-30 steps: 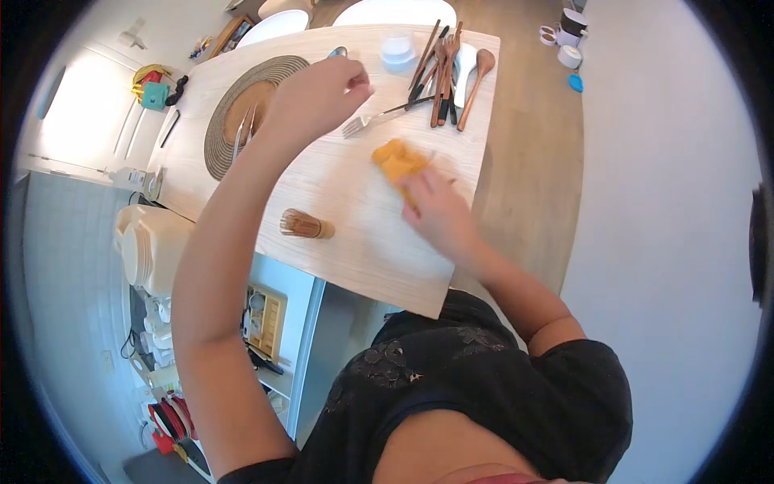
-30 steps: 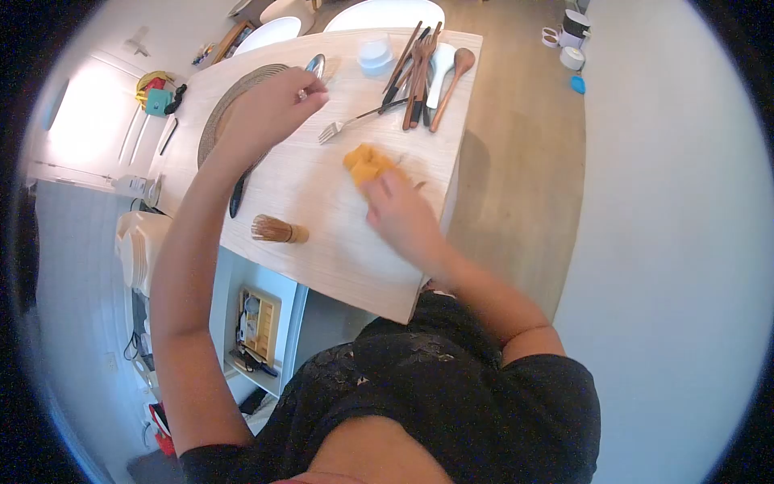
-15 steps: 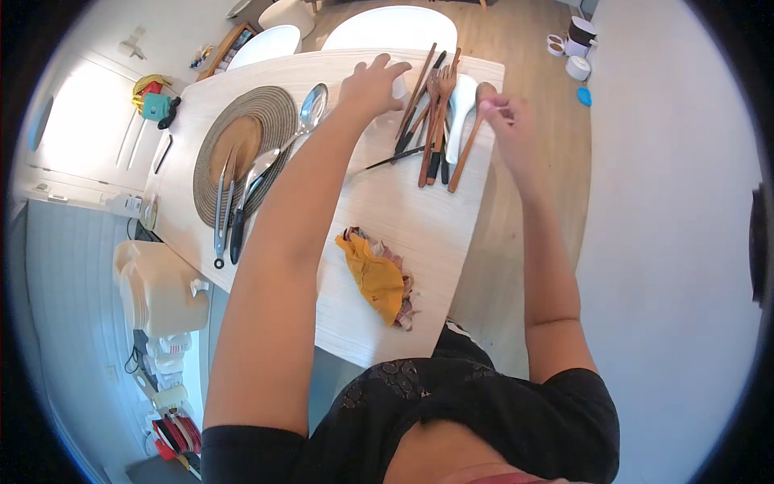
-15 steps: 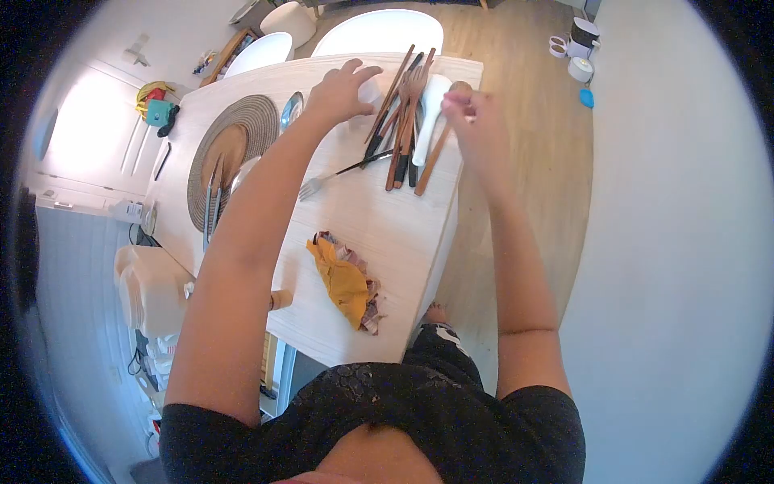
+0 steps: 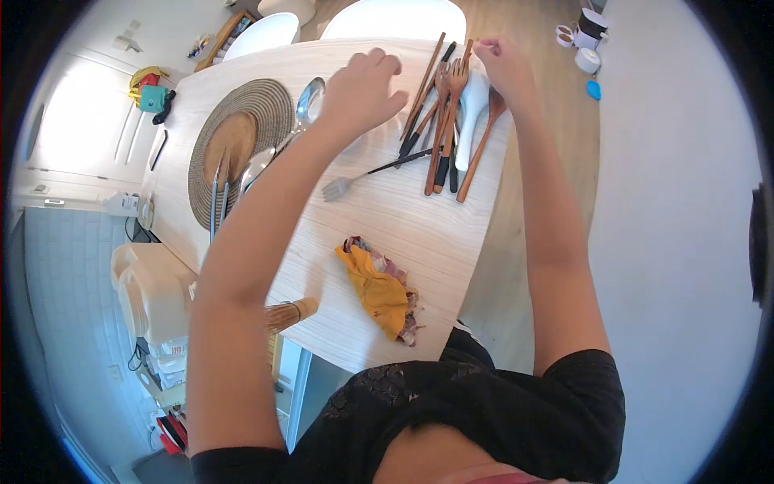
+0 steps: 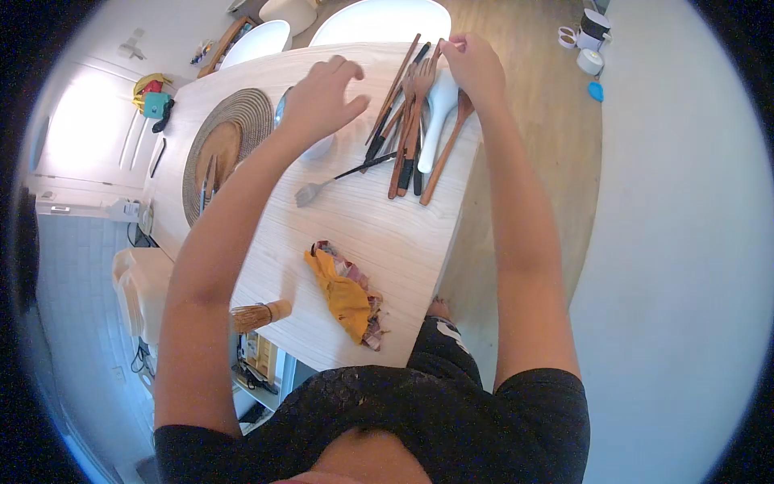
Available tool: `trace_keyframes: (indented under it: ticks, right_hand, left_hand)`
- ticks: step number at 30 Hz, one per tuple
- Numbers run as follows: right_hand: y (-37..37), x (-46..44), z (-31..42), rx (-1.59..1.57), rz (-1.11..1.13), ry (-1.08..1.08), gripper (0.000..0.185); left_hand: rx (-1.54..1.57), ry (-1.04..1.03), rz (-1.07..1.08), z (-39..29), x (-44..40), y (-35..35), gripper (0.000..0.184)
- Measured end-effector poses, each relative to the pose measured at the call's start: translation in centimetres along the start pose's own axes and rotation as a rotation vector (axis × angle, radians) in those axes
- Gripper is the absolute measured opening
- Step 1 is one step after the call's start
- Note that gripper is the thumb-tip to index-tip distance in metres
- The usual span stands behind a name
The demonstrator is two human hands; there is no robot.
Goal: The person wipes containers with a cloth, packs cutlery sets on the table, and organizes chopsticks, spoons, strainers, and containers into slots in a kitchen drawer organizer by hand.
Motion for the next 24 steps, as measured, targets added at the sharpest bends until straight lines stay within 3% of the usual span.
trace_keyframes:
  ticks: [1, 3, 5, 6, 8, 12, 19, 24]
  right_hand:
    - [-0.4, -1.0, -0.3, 0.105, 0.007, -0.043, 0.046]
    - [-0.9, -2.6, -0.5, 0.212, 0.013, -0.084, 0.05]
    - [-3.4, -3.4, -1.8, 0.303, 0.301, -0.191, 0.056]
    - [-3.5, -3.6, -2.0, 0.305, 0.302, -0.192, 0.056]
    - [-5.1, -3.2, -2.9, 0.154, 0.423, -0.253, 0.052]
    - [-5.8, -0.9, -2.3, 0.003, 0.451, -0.268, 0.049]
    - [-6.3, 3.0, -0.1, 0.128, 0.331, -0.213, 0.047]
    - [-5.0, 4.5, 0.1, -0.221, 0.017, -0.258, 0.04]
  left_hand:
    - [0.001, 0.0, 0.002, -0.8, -1.3, -1.0, 0.045]
    - [-0.009, 0.293, 0.168, 0.5, -2.9, -4.3, 0.042]
    - [0.073, 0.367, 0.258, 0.4, -3.8, -5.8, 0.042]
    - [0.152, 0.441, 0.353, 0.7, -3.5, -6.9, 0.042]
    - [0.17, 0.424, 0.313, 0.4, -3.3, -7.1, 0.042]
    - [0.228, 0.357, 0.317, 0.0, -2.9, -8.0, 0.036]
    - [0.226, 0.384, 0.311, 0.1, 0.1, -7.7, 0.026]
    - [0.179, 0.388, 0.178, 0.6, 1.9, -7.2, 0.03]
Point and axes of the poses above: each hand's wrist, its own x-axis away from the middle knuckle, its own y-axis out of the back of the hand, z = x × y, the point moved 9 cm from there along -x, towards the middle knuckle
